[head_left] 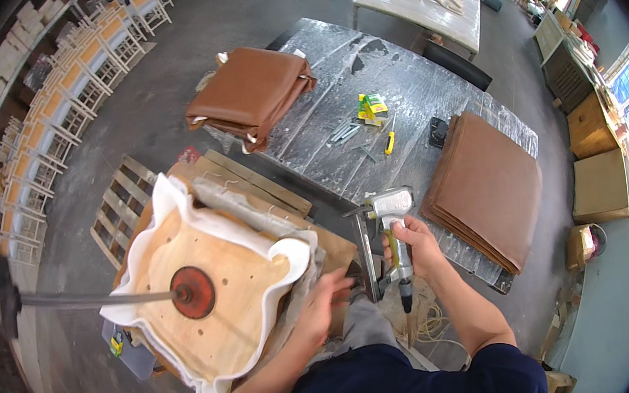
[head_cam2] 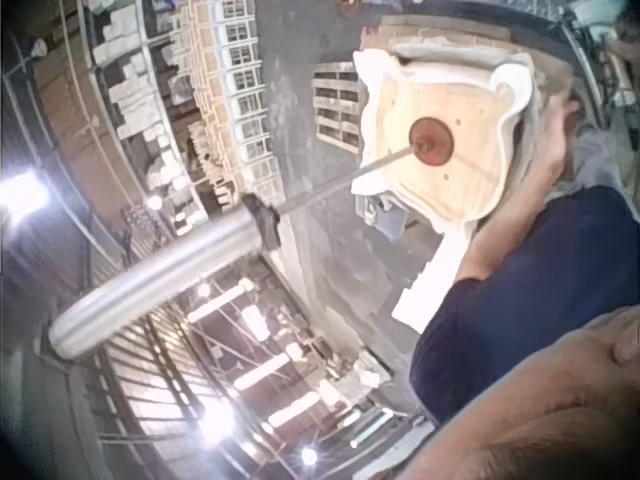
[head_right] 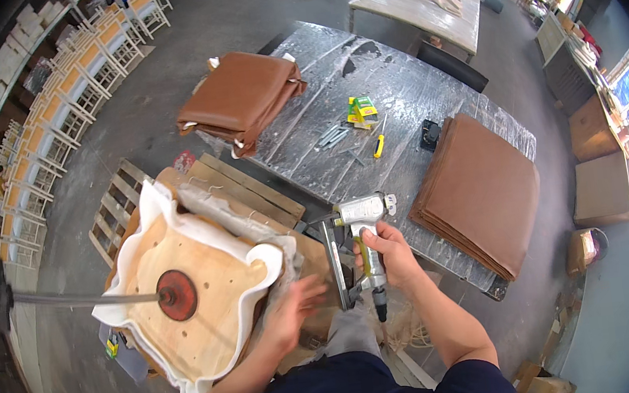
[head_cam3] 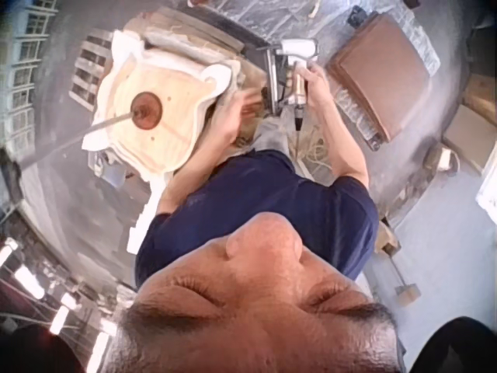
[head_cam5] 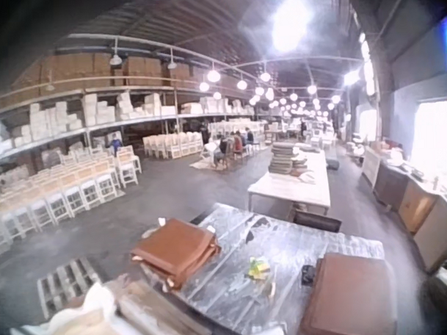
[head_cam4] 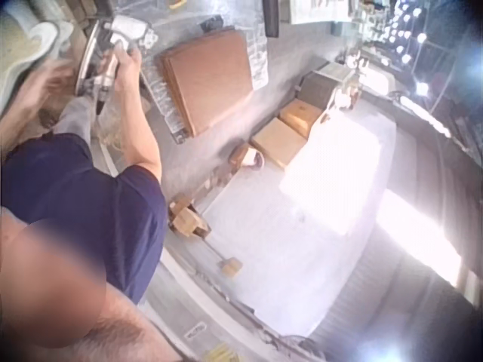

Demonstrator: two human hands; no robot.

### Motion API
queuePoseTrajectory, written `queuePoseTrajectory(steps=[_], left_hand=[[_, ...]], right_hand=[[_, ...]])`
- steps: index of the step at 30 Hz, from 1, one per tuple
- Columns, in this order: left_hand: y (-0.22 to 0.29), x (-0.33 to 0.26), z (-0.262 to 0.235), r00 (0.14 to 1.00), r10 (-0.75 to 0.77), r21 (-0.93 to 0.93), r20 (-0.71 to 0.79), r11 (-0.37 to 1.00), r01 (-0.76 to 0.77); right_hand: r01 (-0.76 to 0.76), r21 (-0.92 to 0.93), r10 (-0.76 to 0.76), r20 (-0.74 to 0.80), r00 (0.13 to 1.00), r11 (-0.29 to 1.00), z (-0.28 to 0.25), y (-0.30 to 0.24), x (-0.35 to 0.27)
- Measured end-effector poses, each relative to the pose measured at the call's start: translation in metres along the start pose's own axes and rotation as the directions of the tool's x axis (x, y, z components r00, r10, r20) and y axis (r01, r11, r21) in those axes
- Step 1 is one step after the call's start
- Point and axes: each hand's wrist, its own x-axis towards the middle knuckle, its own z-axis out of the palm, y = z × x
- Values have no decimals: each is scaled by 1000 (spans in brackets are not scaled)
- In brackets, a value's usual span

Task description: The person staples white fabric onto a chair seat base using a pneumatic staple gun, then flips the seat to place a brown leather cover on top. They repeat the process by placing a new white fabric layer and stapling it around the edges.

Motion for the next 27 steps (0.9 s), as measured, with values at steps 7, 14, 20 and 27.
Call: queuePoseTrajectory(steps=[7,14,20,27], left_hand=[[-9,-19,33,961,-16,-221,276,972,80],[1,6,55,932,-87,6,351,996,91],[-4,100,61,805,-402,-368,436,737,568],[5,183,91,852,-472,-469,228,713,521]], right_hand=[[-151,233,110,180,978,961,34,53,-36],[-193,504,102,202,974,842,-5,95,16],[-301,166,297,49,954,939,-50,69,96],[-198,-807,-148,-331,932,556,-168,55,321]])
